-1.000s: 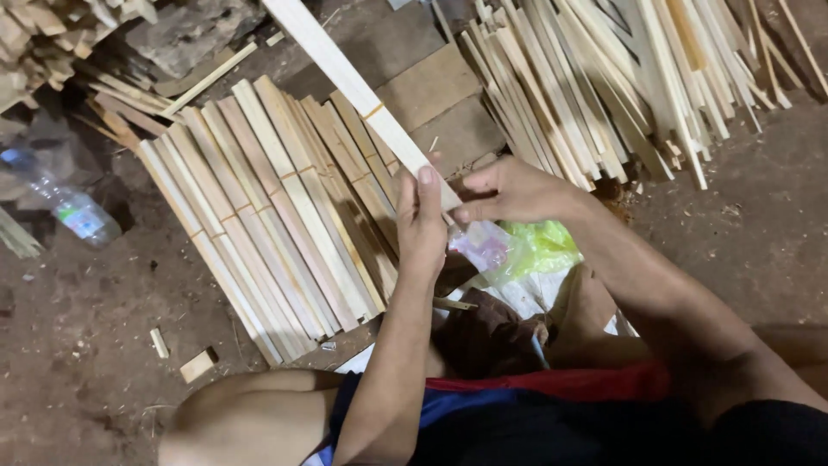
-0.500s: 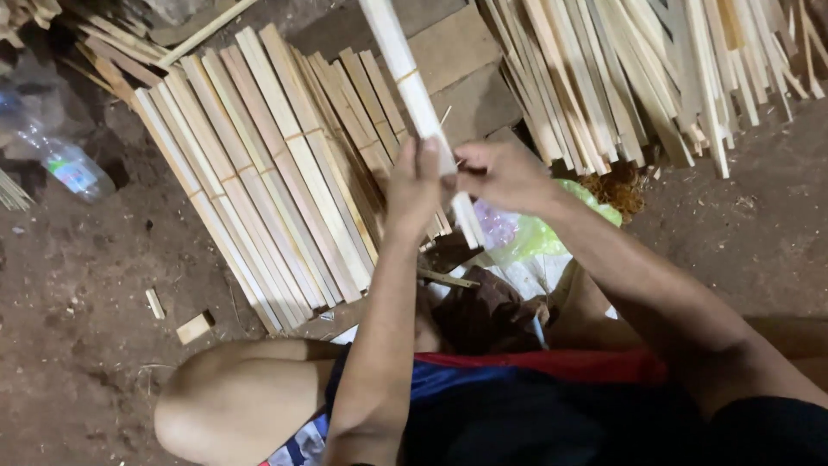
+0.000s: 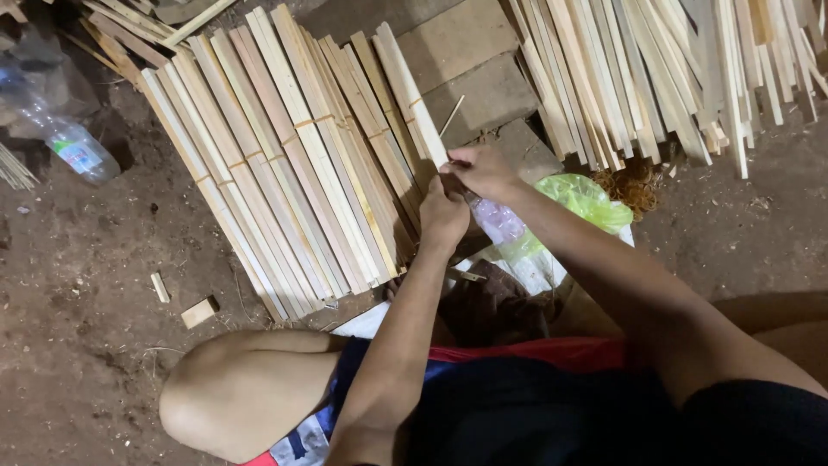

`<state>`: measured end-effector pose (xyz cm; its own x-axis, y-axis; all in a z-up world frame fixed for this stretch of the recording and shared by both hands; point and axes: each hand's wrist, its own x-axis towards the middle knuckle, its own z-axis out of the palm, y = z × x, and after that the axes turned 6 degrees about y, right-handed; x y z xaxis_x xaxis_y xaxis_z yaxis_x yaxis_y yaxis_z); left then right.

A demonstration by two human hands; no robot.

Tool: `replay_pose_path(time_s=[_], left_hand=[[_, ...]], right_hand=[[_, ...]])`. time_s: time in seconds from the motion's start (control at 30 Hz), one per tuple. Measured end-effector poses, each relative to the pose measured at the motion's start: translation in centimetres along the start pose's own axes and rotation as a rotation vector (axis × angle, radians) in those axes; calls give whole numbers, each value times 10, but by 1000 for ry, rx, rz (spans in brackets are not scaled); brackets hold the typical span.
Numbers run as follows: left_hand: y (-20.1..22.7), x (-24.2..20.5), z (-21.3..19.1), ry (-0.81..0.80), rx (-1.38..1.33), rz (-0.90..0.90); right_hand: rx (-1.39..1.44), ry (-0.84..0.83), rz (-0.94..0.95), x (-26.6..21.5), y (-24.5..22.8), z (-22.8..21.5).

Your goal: The person is organizing thin wooden strips into small bundles and securing them with rubber bands on a workshop floor.

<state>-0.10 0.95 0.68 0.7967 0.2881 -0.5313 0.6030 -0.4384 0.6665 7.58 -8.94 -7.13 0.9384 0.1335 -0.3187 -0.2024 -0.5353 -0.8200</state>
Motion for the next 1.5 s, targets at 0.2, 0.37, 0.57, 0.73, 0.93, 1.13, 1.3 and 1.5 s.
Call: replay_pose_path(time_s=[0.2,0.37,0.57,0.73,0.93,1.13,1.3,1.5], left_hand=[[-21,14,4,22,22,11],[-25,23,7,23,106,16],[-28,27,11,-17,205,44],[-20,23,15,-29,280,48],[-34,29,28,10,362,82],[-25,26,24,-6,398,89],[-8,8,10,-116,381,65],[-15,16,19,-144,406,81]], right_hand=[[-13,-64,-38,9,-14,-6],[-23,-60,-25,28,1,11],[-22,-78,-51,35,-4,7],[-81,-120,-31,29,-15,-2],[-20,-108,-70,27,-9,6],[-77,-69,-111,36,-3,10],[-145,-81,-103,44,11,21],[-258,-69,-127,33,-4,13]])
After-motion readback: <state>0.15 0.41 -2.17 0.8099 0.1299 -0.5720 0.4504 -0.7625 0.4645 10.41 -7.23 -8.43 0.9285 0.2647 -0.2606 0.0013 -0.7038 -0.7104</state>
